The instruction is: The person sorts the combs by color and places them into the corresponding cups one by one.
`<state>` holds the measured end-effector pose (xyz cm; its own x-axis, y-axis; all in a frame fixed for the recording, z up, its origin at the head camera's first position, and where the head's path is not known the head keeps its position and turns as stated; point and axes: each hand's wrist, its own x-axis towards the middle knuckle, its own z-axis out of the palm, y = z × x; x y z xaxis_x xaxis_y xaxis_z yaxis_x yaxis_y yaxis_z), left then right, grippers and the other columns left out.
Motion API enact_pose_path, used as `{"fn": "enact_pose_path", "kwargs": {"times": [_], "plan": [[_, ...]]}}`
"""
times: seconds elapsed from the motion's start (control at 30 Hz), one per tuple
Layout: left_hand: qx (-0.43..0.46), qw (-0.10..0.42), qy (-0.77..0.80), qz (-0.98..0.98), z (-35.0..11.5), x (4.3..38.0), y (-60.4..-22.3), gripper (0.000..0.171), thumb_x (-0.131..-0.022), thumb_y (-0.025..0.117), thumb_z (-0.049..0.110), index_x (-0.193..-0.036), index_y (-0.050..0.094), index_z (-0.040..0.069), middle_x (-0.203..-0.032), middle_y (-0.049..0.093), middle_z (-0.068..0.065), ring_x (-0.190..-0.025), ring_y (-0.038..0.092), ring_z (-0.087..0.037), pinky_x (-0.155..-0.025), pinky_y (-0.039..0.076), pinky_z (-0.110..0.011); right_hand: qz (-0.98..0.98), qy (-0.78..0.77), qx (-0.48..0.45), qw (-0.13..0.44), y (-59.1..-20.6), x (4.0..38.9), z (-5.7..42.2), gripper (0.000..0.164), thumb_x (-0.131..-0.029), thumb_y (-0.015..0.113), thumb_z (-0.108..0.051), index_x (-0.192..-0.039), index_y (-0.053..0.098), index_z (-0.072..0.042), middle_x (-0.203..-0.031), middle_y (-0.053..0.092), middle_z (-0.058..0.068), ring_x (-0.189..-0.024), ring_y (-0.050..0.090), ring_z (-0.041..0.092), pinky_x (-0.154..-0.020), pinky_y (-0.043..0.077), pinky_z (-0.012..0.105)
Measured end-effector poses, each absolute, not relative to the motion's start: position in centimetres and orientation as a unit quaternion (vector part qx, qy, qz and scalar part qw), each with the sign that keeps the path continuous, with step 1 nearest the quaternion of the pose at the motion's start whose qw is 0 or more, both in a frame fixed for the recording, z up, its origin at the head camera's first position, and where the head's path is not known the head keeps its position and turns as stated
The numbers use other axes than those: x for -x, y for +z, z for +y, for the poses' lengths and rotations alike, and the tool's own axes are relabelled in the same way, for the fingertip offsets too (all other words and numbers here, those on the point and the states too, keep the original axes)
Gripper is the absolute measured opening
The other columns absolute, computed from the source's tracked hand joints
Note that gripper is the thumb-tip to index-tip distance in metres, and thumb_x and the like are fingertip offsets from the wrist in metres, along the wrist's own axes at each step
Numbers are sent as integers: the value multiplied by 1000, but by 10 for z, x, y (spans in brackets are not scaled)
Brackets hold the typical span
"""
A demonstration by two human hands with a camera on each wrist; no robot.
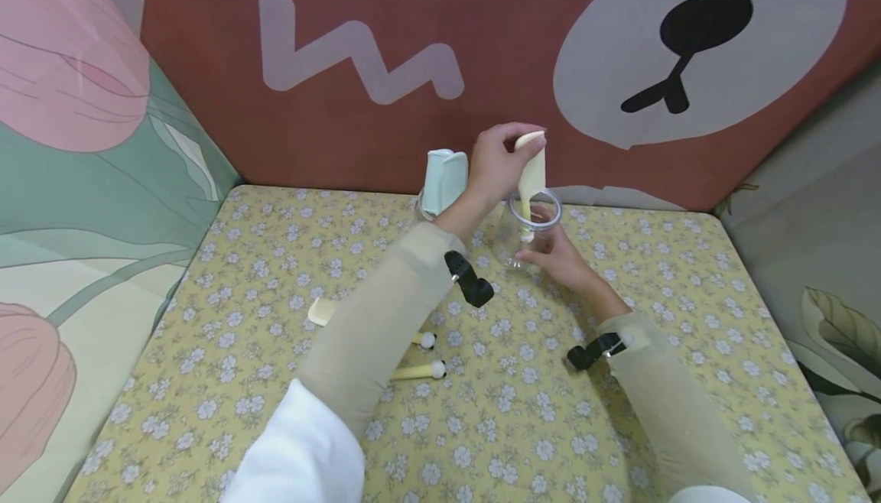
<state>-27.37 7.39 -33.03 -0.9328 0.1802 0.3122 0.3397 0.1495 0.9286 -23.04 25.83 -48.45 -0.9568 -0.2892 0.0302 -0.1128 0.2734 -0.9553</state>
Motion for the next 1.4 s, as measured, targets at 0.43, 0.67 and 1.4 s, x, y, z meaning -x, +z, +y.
{"fn": "enact_pose_path", "kwargs": {"times": [0.43,0.67,1.4], "plan": [[124,35,-613,-780,82,272,-346,22,-96,74,14,-116,77,5,-111,74,-9,-96,68,-17,-74,51,-17,777,-608,142,78,-483,230,256,91,-92,69,8,-161,14,-13,-165,20,17,-153,15,37,-121,12,62],[94,27,-590,-801,84,273,-356,22,-95,75,16,-115,78,7,-111,75,-7,-98,69,-17,-76,49,-15,805,-576,125,72,-489,229,258,88,-93,72,0,-161,19,-18,-158,37,13,-134,38,34,-112,28,57],[107,30,-577,-809,80,275,-355,33,-95,75,15,-126,69,3,-117,72,-10,-105,67,-19,-81,51,-18,797,-585,131,71,-489,231,257,89,-94,71,2,-162,15,-14,-164,27,16,-152,20,37,-121,13,62]]}}
